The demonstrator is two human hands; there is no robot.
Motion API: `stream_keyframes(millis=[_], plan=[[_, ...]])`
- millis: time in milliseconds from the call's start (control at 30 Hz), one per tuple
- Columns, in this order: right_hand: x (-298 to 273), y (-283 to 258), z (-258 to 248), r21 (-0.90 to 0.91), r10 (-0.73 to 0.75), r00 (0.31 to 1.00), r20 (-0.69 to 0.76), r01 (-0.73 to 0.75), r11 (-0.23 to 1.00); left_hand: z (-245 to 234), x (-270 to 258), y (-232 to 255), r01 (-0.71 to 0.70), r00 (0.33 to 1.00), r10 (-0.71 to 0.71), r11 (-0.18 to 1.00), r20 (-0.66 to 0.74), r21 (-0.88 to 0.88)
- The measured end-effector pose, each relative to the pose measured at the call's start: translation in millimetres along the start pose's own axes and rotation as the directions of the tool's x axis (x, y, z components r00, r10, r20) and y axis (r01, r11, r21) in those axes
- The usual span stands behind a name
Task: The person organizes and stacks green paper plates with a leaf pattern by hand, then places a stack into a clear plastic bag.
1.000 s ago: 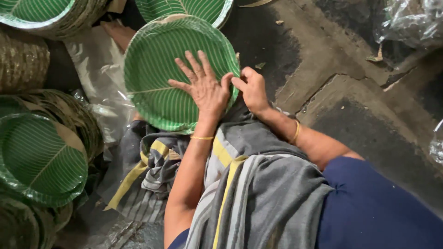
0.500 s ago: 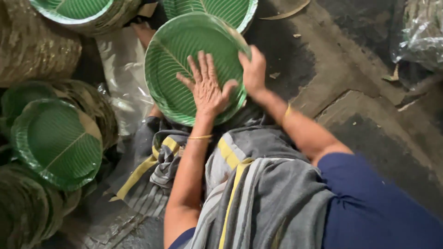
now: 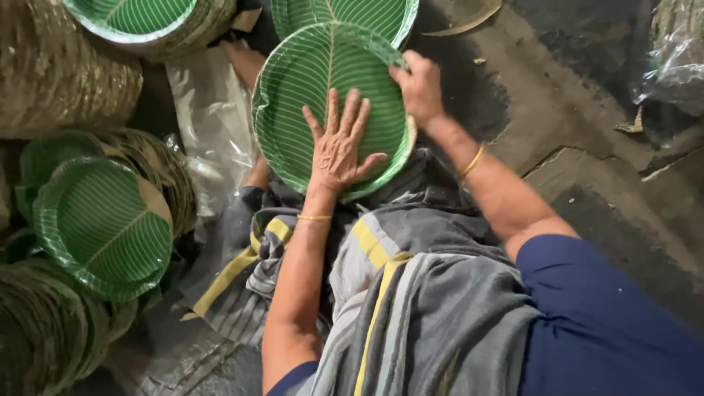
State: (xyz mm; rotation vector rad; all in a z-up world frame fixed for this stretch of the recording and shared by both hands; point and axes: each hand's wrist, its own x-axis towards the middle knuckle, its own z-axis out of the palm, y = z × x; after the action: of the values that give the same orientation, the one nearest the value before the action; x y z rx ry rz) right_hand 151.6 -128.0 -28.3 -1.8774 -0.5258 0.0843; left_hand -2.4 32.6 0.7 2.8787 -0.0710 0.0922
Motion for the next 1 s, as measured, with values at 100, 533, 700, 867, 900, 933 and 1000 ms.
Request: stream_keyframes(millis=[100, 533, 700, 867, 900, 933, 1000], plan=[[-56, 2, 30, -0.020, 0.055, 0.975, -0.214, -0.060, 0.998, 13, 13, 19, 0.213, 0.972, -0.218, 0.975, -0.082, -0.065], [17, 26, -12, 0.115, 0.032, 0.993, 0.111, -0.045, 0.992, -15, -7, 5, -0.193, 0.972, 0.188, 0.981, 0.141, 0.020], [-37, 14, 28, -0.062, -0.073, 0.988, -0.137, 0.065, 0.996, 18, 1, 9, 0.133, 0.979, -0.145, 0.987, -0.141, -0.090], [-75, -11, 13, -0.052, 0.228, 0.963, -0.147, -0.237, 0.970, -1, 5, 30, 0.373, 0.923, -0.375, 0.927, -0.089, -0.037], [-65, -27, 3, -0.018, 0.105, 0.987, -0.124, -0.108, 0.994, -3, 3, 29, 0.341, 0.937, -0.342, 0.940, -0.063, -0.030], [-56, -44, -9, 0.018, -0.021, 0.994, -0.104, 0.023, 1.000, -4, 0, 29, 0.308, 0.950, -0.309, 0.951, -0.038, -0.024], [-36, -38, -8, -0.018, -0.022, 0.998, -0.067, 0.021, 1.000, -1, -2, 31, 0.292, 0.955, -0.293, 0.956, -0.050, -0.022]])
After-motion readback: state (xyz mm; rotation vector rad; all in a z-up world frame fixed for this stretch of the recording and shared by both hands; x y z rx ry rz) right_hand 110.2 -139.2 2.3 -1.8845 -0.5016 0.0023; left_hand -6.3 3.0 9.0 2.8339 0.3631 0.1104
